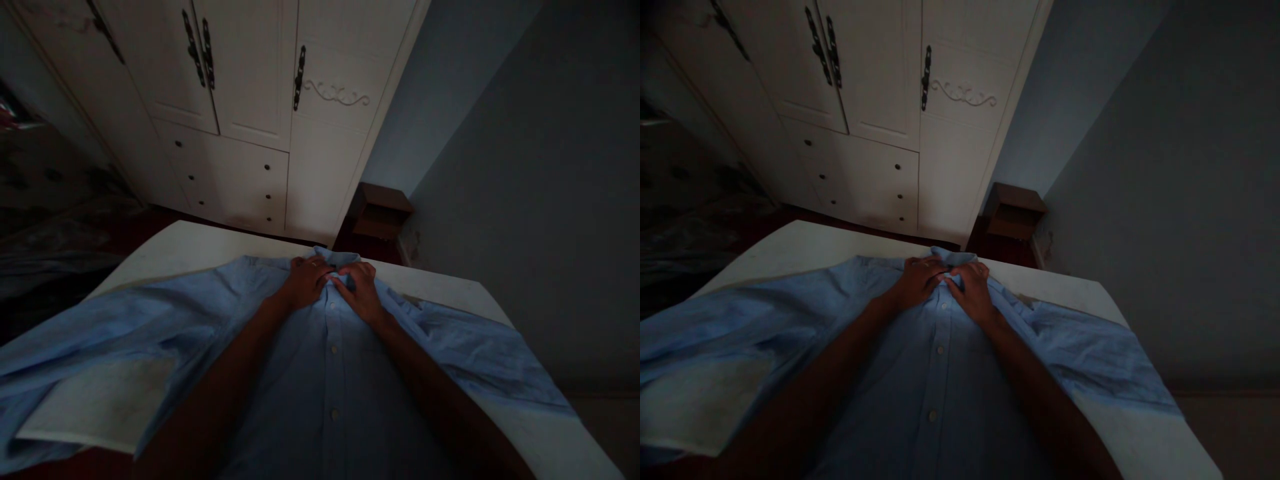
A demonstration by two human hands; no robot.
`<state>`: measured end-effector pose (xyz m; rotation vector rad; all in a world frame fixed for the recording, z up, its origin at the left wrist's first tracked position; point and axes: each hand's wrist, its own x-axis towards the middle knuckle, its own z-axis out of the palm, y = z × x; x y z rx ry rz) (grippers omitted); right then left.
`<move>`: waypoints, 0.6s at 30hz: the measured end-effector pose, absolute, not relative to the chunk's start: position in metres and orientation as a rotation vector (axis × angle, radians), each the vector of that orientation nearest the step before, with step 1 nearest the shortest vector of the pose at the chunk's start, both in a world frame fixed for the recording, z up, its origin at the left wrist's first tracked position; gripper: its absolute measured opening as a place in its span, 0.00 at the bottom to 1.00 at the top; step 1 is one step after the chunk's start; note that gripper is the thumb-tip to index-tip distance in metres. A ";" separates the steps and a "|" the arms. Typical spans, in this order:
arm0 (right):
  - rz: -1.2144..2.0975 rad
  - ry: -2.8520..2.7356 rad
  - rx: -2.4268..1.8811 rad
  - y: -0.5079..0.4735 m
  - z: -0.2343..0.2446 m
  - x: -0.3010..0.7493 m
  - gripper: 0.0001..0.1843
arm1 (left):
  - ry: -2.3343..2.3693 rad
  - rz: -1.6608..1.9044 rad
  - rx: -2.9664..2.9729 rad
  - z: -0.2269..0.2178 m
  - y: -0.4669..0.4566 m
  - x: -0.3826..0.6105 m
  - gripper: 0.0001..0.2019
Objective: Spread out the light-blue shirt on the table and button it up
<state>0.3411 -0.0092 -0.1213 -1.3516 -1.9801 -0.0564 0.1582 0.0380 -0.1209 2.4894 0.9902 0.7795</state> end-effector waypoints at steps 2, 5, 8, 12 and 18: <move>-0.021 -1.990 -1.383 -0.008 -0.120 0.346 0.12 | 1.024 0.783 2.519 -0.119 0.038 0.156 0.14; 0.058 -2.066 -1.362 -0.003 -0.117 0.355 0.14 | 1.109 0.812 2.547 -0.115 0.039 0.153 0.14; 0.157 -2.180 -1.324 0.003 -0.113 0.365 0.17 | 1.190 0.811 2.570 -0.113 0.039 0.152 0.13; 0.231 -2.255 -1.326 0.012 -0.106 0.376 0.21 | 1.227 0.830 2.579 -0.111 0.039 0.154 0.11; 0.285 -2.329 -1.431 0.016 -0.095 0.377 0.22 | 1.273 0.859 2.560 -0.107 0.037 0.155 0.10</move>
